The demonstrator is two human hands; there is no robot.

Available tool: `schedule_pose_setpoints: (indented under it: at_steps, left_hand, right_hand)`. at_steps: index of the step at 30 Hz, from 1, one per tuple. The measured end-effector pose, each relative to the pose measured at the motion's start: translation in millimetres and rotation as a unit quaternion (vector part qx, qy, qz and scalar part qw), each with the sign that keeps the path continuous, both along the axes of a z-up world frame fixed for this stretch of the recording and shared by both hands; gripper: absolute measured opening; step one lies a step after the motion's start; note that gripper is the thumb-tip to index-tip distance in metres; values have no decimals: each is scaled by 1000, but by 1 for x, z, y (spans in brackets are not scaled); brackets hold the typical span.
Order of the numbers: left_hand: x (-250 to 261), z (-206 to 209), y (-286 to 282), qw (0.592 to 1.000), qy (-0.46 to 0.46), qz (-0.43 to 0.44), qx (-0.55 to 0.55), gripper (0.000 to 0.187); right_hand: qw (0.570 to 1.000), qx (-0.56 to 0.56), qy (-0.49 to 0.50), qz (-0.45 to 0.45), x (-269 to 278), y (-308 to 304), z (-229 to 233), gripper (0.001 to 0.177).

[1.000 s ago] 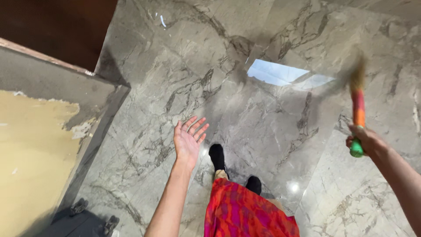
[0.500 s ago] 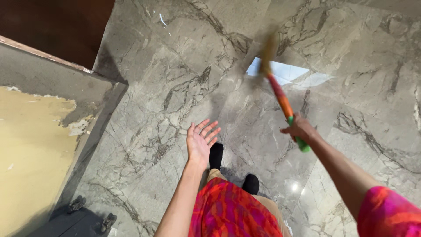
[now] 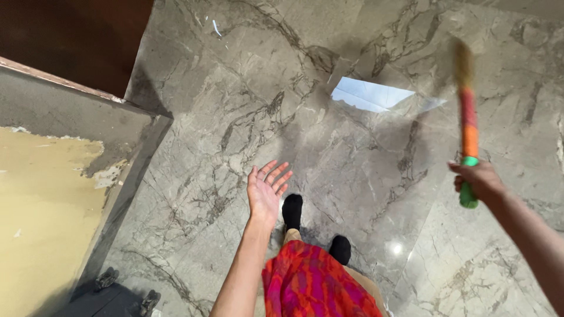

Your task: The person sweeps debris and dust across a marble-patterned floor using a broom, moving the broom back and forth to gather the material.

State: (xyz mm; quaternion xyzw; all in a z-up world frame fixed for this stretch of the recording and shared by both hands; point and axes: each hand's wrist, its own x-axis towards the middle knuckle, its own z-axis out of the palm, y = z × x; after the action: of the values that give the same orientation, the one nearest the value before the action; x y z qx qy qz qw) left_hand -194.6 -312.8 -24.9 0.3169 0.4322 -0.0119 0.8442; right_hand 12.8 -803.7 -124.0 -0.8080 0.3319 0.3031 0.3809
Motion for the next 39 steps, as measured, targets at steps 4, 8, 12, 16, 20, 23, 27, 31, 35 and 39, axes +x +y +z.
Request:
schedule_pose_setpoints:
  at_steps: [4,8,12,16,20,23,27,31,35,39]
  left_hand:
    - [-3,-18,11,999,26,16,-21,61]
    - [-4,-29,18,999,36,18,-21,61]
    - [-1,-31,26,999,41,16,-4,63]
    - [3,-28,41,999,40,11,5,63]
    - [1,-16,52,999,38,13,23,62]
    - [-5,-12,57,999,26,15,33,62]
    - [-10,-32,65,999,11,19,45,61]
    - [-7,-84,57,996,38,-23,83,61]
    - [4,-167,34,994,26,-64,84,63]
    - [47,-262,23,985,-7,-139,104,62]
  right_hand:
    - [897,184,201,-348,36,-30,-59,33]
    - [941,178,233,-168,13,36,-96,36]
    - [980,2,54,194,-20,142,-88,43]
    - [968,169,70,174,3,218,-6,46]
    - [966,174,16,189,1,222,43,49]
    - [988,98,-44,113,-3,185,28,46]
    - [990,85,-111,29,28,97,-56,34]
    - [976,200,0,-84,48,50,-148,24]
    - [979,-45,-5,199,-40,91,-179,55]
    - [979,15,44,199,-77,130,-152,54]
